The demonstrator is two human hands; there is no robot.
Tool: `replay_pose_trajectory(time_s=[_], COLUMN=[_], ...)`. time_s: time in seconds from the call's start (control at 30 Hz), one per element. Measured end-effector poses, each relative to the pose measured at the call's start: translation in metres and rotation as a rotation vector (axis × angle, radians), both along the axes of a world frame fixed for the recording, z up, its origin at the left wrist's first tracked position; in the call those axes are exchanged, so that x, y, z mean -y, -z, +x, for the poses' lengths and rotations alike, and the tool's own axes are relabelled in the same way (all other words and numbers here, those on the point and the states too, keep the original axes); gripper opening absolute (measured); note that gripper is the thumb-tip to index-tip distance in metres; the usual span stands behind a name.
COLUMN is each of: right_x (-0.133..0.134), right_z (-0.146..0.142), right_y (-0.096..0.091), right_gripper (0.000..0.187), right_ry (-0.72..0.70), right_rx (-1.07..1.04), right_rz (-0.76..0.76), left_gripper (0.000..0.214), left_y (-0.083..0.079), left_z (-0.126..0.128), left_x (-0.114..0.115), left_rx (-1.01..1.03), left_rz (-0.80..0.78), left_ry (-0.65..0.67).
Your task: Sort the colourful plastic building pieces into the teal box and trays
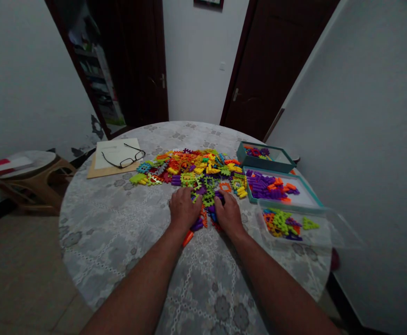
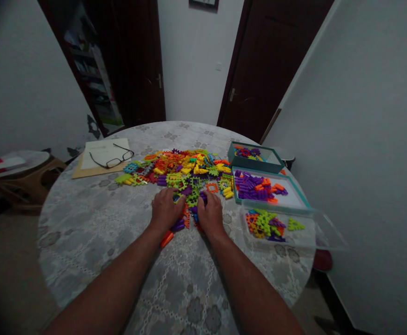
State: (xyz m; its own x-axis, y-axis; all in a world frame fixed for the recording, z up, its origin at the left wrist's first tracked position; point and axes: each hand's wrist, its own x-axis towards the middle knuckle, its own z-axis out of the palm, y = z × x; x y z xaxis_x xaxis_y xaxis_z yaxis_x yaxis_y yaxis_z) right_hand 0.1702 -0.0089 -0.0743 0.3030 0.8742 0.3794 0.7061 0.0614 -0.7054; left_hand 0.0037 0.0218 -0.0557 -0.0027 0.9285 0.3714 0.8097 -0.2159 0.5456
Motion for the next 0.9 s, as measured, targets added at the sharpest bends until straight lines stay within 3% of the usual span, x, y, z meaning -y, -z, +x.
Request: replay_pose_trajectory(time_s=[0.3,0.47,0.6,0.9], right_x=[0.007,0.005,0.002,-0.007], right_z=[-0.013,-0.015,-0.019,-0.054], right_y=[-0.006,-0.003,0.0,0.011], right_gripper=[0.04,0.043,0.043,0.048], right_ry=[0.069,0.175,0.205,0.214], right_rx=[-0.366,-0.562,-0.687,-0.921], right_rz=[0.006,0.035,0.046,0.066], left_gripper=[0.027,0.027,0.025,0.027], left_y=[0.001,0.004,0.008,0.007], left_z=[0.002,0.004,0.007,0.007], left_x=[0.0,0.002,0.002,0.0], left_rx=[0.038,0.068,0.088,0.152], left_rz=[-0.023,-0.011,0.028,0.09], left_ry=[-0.043,-0.066,-0.007,-0.004])
